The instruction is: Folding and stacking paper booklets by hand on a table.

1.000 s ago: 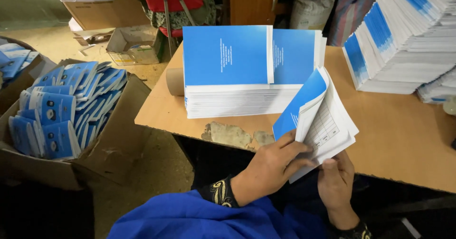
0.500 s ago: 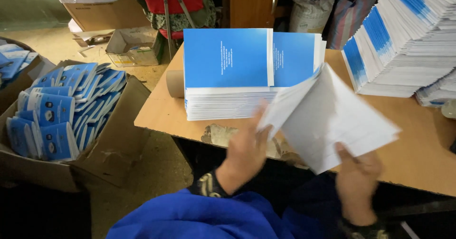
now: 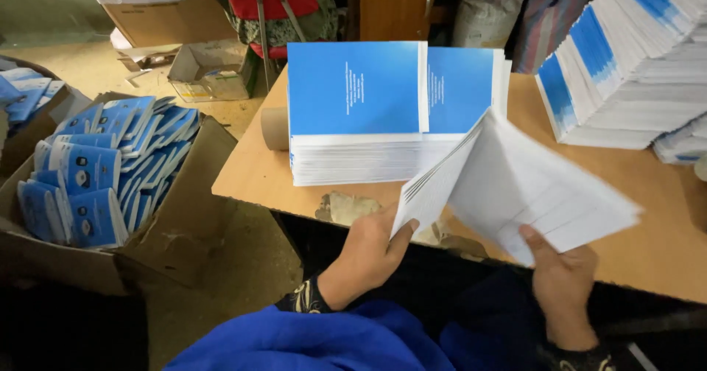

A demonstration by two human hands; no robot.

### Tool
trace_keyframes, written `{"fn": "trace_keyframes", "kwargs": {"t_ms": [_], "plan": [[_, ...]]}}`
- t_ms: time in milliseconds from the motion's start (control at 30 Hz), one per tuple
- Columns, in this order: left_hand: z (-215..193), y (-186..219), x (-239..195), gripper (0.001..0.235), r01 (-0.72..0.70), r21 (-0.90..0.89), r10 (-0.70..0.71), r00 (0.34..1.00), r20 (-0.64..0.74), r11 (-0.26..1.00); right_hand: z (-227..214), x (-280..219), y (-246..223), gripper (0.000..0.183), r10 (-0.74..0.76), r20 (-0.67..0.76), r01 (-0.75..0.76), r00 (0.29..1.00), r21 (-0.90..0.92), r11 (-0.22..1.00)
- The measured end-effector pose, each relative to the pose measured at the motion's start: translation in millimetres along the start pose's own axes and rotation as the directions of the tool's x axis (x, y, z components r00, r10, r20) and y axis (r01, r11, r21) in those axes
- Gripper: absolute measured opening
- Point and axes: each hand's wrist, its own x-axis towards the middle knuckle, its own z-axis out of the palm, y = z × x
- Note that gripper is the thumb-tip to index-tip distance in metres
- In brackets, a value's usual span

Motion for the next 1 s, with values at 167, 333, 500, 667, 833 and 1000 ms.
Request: {"fn": "trace_keyframes", "kwargs": {"t_ms": [167, 333, 500, 667, 833, 1000], "plan": [[-9, 2, -4, 0.030, -0.008, -0.047, 0.011, 0.998, 0.064, 0.999, -2, 2, 0, 0.029, -0.124, 0.056, 0.124, 0.991, 0.002, 0.992], [-19, -7, -7, 0.042, 0.086, -0.081, -0.070, 0.981, 0.182, 0.993, -7, -8, 2, 0.034, 0.018, 0.091, -0.012, 0.996, -0.063, 0.998], [-42, 8, 11, 0.045, -0.012, -0.417, 0.115, 0.969, 0.221, 0.909, -80, 28, -47, 0.032, -0.707, 0.483, 0.711, -0.517, -0.216, -0.669], [23, -45, 62, 0.042, -0.023, -0.572, 0.075, 0.995, 0.067, 0.820, 0, -61, -98, 0.010, -0.699, 0.178, 0.722, 0.692, -0.182, 0.668], [72, -79, 90, 0.046, -0.007, -0.707, 0.184, 0.967, 0.175, 0.707, 33, -15, -64, 0.052, -0.308, 0.416, 0.202, 0.856, 0.280, 0.939], [93, -88, 66, 0.044, 0.103, -0.782, 0.256, 0.912, 0.321, 0.615, 18, 26, 39, 0.058, 0.248, 0.459, -0.481, 0.853, 0.506, 0.716]]}}
